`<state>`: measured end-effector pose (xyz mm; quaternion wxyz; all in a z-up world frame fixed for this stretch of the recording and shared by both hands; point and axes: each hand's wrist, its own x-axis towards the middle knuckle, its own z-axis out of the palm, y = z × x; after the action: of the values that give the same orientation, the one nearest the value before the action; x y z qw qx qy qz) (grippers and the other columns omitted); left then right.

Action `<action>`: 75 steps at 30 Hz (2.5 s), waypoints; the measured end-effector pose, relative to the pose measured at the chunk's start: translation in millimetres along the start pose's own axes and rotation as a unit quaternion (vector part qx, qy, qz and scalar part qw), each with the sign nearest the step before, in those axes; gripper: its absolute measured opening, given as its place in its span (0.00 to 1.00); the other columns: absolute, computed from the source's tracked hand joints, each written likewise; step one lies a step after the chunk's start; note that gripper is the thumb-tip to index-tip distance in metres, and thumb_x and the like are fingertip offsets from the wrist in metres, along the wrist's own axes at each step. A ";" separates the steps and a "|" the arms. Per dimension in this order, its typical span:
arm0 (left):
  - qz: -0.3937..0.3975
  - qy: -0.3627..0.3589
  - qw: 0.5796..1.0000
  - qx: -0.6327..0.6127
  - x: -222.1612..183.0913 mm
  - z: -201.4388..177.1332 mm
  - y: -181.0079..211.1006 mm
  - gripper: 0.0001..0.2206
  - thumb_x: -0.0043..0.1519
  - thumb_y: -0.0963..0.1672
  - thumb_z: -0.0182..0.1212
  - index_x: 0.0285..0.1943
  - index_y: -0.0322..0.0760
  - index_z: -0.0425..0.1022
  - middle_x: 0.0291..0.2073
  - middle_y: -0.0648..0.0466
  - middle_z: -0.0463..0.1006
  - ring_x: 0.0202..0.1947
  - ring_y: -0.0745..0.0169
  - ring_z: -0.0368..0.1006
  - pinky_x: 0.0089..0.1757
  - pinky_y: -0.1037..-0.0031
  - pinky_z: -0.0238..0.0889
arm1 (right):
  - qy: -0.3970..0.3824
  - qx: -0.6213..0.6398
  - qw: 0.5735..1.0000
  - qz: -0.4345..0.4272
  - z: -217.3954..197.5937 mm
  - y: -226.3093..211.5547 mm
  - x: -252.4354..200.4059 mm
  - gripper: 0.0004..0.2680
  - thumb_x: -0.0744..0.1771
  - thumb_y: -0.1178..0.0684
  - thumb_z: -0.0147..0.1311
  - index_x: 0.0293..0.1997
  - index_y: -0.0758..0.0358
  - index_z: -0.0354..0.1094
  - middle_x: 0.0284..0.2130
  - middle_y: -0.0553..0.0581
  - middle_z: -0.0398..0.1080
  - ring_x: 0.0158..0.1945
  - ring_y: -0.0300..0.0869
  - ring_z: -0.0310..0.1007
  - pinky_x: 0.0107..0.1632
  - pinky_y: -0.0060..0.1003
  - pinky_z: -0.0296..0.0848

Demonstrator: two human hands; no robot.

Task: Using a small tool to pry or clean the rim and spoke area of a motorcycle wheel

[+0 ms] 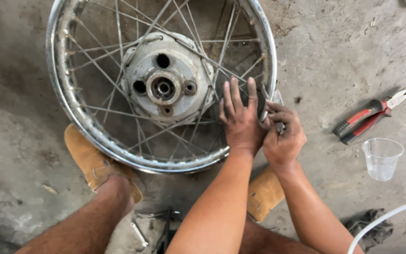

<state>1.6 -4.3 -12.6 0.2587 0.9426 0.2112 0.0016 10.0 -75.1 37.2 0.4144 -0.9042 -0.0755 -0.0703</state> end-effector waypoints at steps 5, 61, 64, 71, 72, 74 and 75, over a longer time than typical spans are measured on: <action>0.001 -0.002 1.000 0.002 1.2 -1.3 2.3 0.51 0.41 0.50 0.73 0.79 0.49 0.53 0.78 0.39 0.50 0.79 0.39 0.46 0.66 0.44 0.53 | 0.008 0.012 1.000 -0.020 0.2 1.5 2.2 0.07 0.68 0.65 0.61 0.38 0.59 0.65 0.43 0.57 0.78 0.43 0.52 0.80 0.49 0.42 0.76; -0.010 -0.006 0.999 0.041 -0.6 1.1 1.6 0.53 0.42 0.53 0.75 0.80 0.51 0.49 0.79 0.40 0.49 0.80 0.41 0.43 0.68 0.47 0.47 | -0.008 -0.030 0.999 -0.020 1.6 9.3 29.5 0.05 0.70 0.61 0.61 0.40 0.60 0.66 0.37 0.60 0.80 0.38 0.62 0.79 0.41 0.51 0.76; -0.032 -0.068 0.997 -0.019 1.2 -12.4 4.6 0.50 0.45 0.50 0.71 0.80 0.50 0.48 0.80 0.39 0.45 0.81 0.40 0.38 0.69 0.44 0.43 | -0.060 -0.036 0.997 0.022 5.0 21.1 82.3 0.03 0.73 0.64 0.55 0.46 0.66 0.64 0.35 0.65 0.77 0.37 0.62 0.79 0.40 0.55 0.74; -0.042 -0.077 0.996 -0.003 8.5 -11.0 12.2 0.51 0.46 0.51 0.73 0.81 0.49 0.46 0.80 0.38 0.44 0.81 0.38 0.38 0.69 0.45 0.42 | -0.071 0.137 0.986 0.065 -5.3 13.5 96.0 0.05 0.72 0.73 0.50 0.51 0.76 0.66 0.37 0.70 0.76 0.32 0.48 0.78 0.34 0.37 0.79; -0.045 -0.084 0.995 0.002 5.4 -13.3 8.8 0.54 0.43 0.50 0.75 0.81 0.49 0.46 0.80 0.37 0.44 0.81 0.37 0.38 0.69 0.45 0.42 | -0.023 0.139 0.988 0.058 -9.5 5.5 81.2 0.05 0.72 0.73 0.48 0.49 0.74 0.64 0.38 0.71 0.76 0.34 0.51 0.80 0.36 0.41 0.80; -0.047 -0.089 0.995 -0.007 6.5 -14.5 7.9 0.53 0.44 0.50 0.75 0.81 0.49 0.46 0.80 0.38 0.43 0.81 0.37 0.37 0.69 0.44 0.42 | -0.011 0.120 0.992 0.043 -5.0 1.3 59.1 0.05 0.72 0.74 0.50 0.48 0.74 0.64 0.37 0.70 0.76 0.34 0.53 0.80 0.38 0.43 0.80; -0.045 -0.094 0.994 -0.018 7.2 -14.5 8.5 0.53 0.45 0.50 0.75 0.81 0.49 0.45 0.80 0.38 0.43 0.81 0.37 0.36 0.70 0.44 0.41 | 0.004 0.098 0.995 0.025 -4.0 -0.4 48.2 0.06 0.71 0.74 0.51 0.46 0.73 0.63 0.36 0.70 0.76 0.34 0.55 0.81 0.40 0.46 0.80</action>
<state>9.9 -0.9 3.4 0.2944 0.9231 0.2284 -0.0947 56.9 -74.1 49.2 0.5028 -0.8607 -0.0579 -0.0556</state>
